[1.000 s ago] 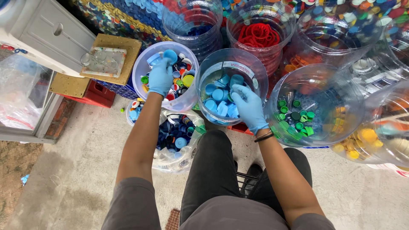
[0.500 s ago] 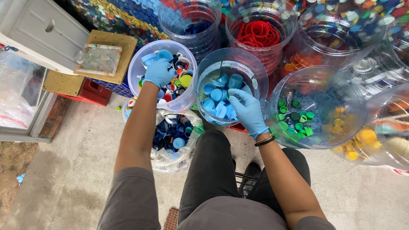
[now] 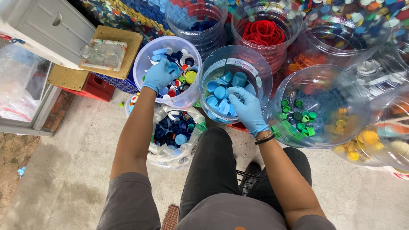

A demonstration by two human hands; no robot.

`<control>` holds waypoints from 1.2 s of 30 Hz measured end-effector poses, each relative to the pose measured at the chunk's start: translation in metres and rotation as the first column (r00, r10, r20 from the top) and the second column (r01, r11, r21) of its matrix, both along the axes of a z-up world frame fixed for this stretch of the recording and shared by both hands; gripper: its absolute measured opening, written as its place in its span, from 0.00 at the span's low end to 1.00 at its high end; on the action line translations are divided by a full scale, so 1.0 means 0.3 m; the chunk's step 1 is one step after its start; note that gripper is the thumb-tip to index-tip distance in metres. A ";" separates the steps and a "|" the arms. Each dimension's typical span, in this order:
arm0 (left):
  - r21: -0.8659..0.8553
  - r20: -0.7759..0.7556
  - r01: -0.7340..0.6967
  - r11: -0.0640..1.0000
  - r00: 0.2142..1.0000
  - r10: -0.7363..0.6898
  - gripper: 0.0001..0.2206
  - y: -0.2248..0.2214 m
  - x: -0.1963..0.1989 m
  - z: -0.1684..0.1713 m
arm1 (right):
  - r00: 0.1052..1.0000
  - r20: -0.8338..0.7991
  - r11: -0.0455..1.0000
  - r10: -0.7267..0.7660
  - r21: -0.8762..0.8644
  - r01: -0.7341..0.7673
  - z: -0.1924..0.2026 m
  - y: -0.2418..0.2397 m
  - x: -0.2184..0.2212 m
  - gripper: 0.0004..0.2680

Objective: The person sorts plastic bottle caps by color, picking them from a mixed white bucket and placing them into clear containers filled with caps of matching colors. The person wears blue gloves and handles the caps one by one or in small handfuls, moving between different colored bins.

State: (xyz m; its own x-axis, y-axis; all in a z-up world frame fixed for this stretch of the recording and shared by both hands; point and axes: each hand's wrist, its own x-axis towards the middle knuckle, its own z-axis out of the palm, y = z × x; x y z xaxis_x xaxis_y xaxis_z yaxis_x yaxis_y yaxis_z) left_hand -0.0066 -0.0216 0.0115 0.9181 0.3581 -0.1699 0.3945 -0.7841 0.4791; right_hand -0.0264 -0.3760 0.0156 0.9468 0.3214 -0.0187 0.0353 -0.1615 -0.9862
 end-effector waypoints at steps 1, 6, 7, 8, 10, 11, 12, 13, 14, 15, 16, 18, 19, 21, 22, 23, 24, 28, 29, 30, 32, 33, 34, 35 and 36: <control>-0.003 0.001 -0.002 1.000 1.000 0.002 0.19 0.012 0.004 -0.029 | 1.000 0.001 1.000 0.002 -0.003 -0.002 -0.002 0.000 -0.001 0.10; 0.089 0.216 -0.013 0.996 0.976 -0.006 0.11 0.093 0.034 -0.187 | 0.993 0.104 0.997 0.058 -0.057 -0.052 -0.012 0.019 0.000 0.12; 0.089 0.217 -0.014 0.996 0.976 -0.006 0.11 0.100 0.032 -0.193 | 0.993 0.106 0.997 0.058 -0.058 -0.052 0.004 0.040 0.003 0.12; 0.084 0.259 -0.016 0.996 0.966 -0.007 0.11 0.106 0.025 -0.204 | 0.985 0.154 0.996 0.080 -0.058 -0.072 0.018 0.059 0.002 0.12; 0.079 0.301 -0.019 0.997 0.954 -0.006 0.11 0.104 0.006 -0.194 | 0.974 0.202 0.994 0.104 -0.060 -0.094 0.057 0.109 0.010 0.13; -0.011 0.349 -0.017 1.000 0.937 0.020 0.10 0.096 -0.006 -0.172 | 0.957 0.258 0.989 0.134 -0.090 -0.115 0.081 0.138 0.019 0.13; -0.100 0.394 -0.011 0.995 0.918 0.050 0.09 0.089 -0.019 -0.150 | 0.935 0.314 0.984 0.166 -0.121 -0.134 0.106 0.170 0.028 0.14; -0.100 0.395 -0.013 0.995 0.917 0.051 0.09 0.083 -0.029 -0.135 | 0.935 0.314 0.983 0.168 -0.121 -0.136 0.099 0.203 0.040 0.14; -0.210 0.455 0.043 0.977 0.888 0.058 0.10 0.079 -0.039 -0.120 | 0.860 0.458 0.962 0.226 -0.245 -0.122 0.092 0.238 0.052 0.16; -0.313 0.513 0.107 0.944 0.855 0.073 0.10 0.074 -0.049 -0.104 | 0.760 0.579 0.928 0.295 -0.361 -0.085 0.085 0.273 0.064 0.19; -0.313 0.513 0.103 0.944 0.855 0.077 0.10 0.065 -0.058 -0.100 | 0.759 0.579 0.928 0.298 -0.361 -0.089 0.076 0.323 0.086 0.19; -0.404 0.526 0.141 0.904 0.844 0.103 0.10 0.046 -0.072 -0.089 | 0.599 0.641 0.811 0.480 -0.584 -0.025 0.062 0.424 0.134 0.28; -0.403 0.528 0.139 0.905 0.843 0.105 0.10 0.042 -0.073 -0.085 | 0.596 0.643 0.812 0.481 -0.583 -0.026 0.099 0.457 0.130 0.28; -0.476 0.527 0.154 0.866 0.838 0.141 0.12 0.032 -0.078 -0.082 | 0.597 0.543 0.716 0.591 -0.694 -0.077 0.169 0.521 0.116 0.28; -0.475 0.528 0.152 0.867 0.837 0.142 0.12 0.037 -0.071 -0.084 | 0.595 0.545 0.717 0.591 -0.693 -0.078 0.134 0.552 0.139 0.28; -0.524 0.513 0.151 0.838 0.841 0.169 0.11 0.042 -0.063 -0.087 | 0.586 0.525 0.697 0.617 -0.710 -0.098 0.100 0.583 0.163 0.32; -0.573 0.496 0.149 0.806 0.846 0.196 0.11 0.047 -0.056 -0.091 | 0.578 0.504 0.677 0.642 -0.727 -0.118 0.063 0.613 0.186 0.35; -0.630 0.479 0.206 0.749 0.862 0.166 0.13 0.080 -0.076 -0.093 | 0.541 0.614 0.769 0.575 -0.632 -0.100 -0.129 0.672 0.291 0.22; -0.646 0.490 0.223 0.730 0.854 0.172 0.14 0.068 -0.093 -0.063 | 0.537 0.669 0.822 0.514 -0.562 -0.087 -0.139 0.664 0.295 0.21; -0.661 0.502 0.243 0.710 0.846 0.177 0.15 0.054 -0.106 -0.032 | 0.532 0.718 0.870 0.448 -0.488 -0.073 -0.149 0.653 0.302 0.21; -0.645 0.505 0.251 0.722 0.849 0.156 0.15 0.093 -0.113 -0.047 | 0.568 0.748 0.927 0.343 -0.369 -0.075 -0.122 0.591 0.292 0.22; -0.628 0.509 0.259 0.734 0.850 0.135 0.15 0.113 -0.116 -0.054 | 0.601 0.764 0.968 0.235 -0.241 -0.072 -0.107 0.561 0.288 0.23; -0.629 0.508 0.258 0.734 0.851 0.137 0.15 0.123 -0.130 -0.052 | 0.601 0.763 0.967 0.237 -0.243 -0.072 -0.041 0.499 0.260 0.23; -0.583 0.433 0.231 0.779 0.900 0.056 0.17 0.132 -0.144 -0.051 | 0.710 0.668 0.974 0.223 -0.184 -0.133 0.026 0.437 0.231 0.22; -0.530 0.348 0.212 0.821 0.937 -0.017 0.24 0.141 -0.156 -0.050 | 0.801 0.558 0.976 0.218 -0.117 -0.185 0.093 0.375 0.205 0.20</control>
State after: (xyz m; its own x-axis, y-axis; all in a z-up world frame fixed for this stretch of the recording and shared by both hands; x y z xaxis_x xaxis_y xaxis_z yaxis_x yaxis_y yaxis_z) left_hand -0.0534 0.0206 -0.0034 0.9835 0.1810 -0.0016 0.0709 -0.3769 0.9235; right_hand 0.0352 -0.2636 0.0434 0.7095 0.5204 0.4752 0.6200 -0.1404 -0.7720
